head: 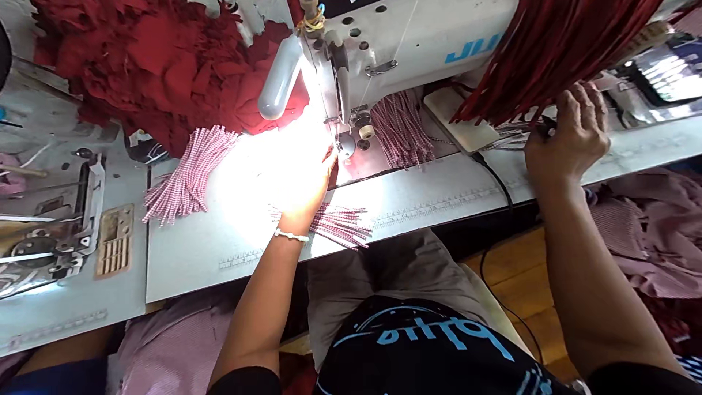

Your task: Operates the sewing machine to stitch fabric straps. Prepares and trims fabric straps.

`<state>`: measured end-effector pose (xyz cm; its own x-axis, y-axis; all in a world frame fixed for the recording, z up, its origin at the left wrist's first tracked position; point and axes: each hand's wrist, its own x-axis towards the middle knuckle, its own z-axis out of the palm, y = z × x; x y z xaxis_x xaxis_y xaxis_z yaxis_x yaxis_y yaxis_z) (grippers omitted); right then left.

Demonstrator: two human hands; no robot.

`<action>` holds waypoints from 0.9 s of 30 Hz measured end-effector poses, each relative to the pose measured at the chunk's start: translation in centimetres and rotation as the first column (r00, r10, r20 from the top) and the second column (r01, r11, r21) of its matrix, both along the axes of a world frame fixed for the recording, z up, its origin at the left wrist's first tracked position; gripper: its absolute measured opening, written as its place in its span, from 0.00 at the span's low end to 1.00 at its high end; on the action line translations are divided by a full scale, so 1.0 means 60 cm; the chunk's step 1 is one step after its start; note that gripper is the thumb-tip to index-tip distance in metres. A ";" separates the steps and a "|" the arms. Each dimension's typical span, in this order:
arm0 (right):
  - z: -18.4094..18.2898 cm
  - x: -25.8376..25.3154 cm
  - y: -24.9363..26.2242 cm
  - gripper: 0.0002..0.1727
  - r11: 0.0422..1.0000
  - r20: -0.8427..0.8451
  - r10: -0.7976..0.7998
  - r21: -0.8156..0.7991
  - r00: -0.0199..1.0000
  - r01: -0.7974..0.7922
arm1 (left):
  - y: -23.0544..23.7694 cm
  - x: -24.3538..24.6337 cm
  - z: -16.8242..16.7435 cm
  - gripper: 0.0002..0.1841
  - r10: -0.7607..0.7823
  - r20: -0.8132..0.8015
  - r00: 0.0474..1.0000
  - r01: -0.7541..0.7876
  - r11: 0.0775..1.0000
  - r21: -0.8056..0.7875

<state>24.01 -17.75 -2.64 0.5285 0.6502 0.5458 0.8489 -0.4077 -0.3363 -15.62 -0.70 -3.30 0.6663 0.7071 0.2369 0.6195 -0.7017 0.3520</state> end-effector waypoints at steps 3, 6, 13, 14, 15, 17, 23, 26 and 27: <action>0.003 -0.008 -0.002 0.28 1.000 0.015 0.002 0.025 1.000 -0.002 | 0.004 -0.013 -0.019 0.22 0.019 0.040 0.999 -0.017 0.999 -0.035; 0.005 -0.007 0.002 0.26 1.000 0.012 -0.011 0.009 1.000 0.011 | 0.007 0.023 0.053 0.23 -0.013 -0.152 0.988 0.009 1.000 -0.023; 0.016 -0.011 0.015 0.22 0.975 -0.104 -0.112 -0.205 0.988 0.089 | 0.016 0.029 0.050 0.21 -0.023 -0.121 0.992 0.019 0.999 -0.030; 0.015 -0.011 0.014 0.22 0.975 -0.101 -0.111 -0.202 0.989 0.089 | 0.013 0.029 0.050 0.21 -0.026 -0.113 0.993 0.023 0.999 -0.033; 0.012 -0.011 0.011 0.22 0.979 -0.095 -0.098 -0.190 0.991 0.078 | 0.010 0.029 0.050 0.22 -0.028 -0.113 0.993 0.024 0.999 -0.034; 0.004 -0.008 0.004 0.21 0.983 -0.094 -0.072 -0.175 0.993 0.055 | 0.006 0.030 0.047 0.22 -0.030 -0.120 0.992 0.029 1.000 -0.003; -0.001 -0.006 0.000 0.21 0.991 -0.078 -0.069 -0.121 0.995 0.060 | 0.006 -0.003 -0.045 0.21 0.015 0.022 1.000 -0.016 0.998 0.060; -0.001 -0.007 -0.001 0.21 0.997 -0.033 -0.058 -0.052 0.998 0.056 | 0.003 0.023 0.008 0.21 0.009 -0.126 0.992 -0.003 0.999 0.048; -0.001 -0.007 -0.002 0.22 0.998 -0.013 -0.047 -0.031 0.999 0.046 | 0.000 0.034 0.033 0.20 0.008 -0.166 0.986 -0.002 0.999 0.038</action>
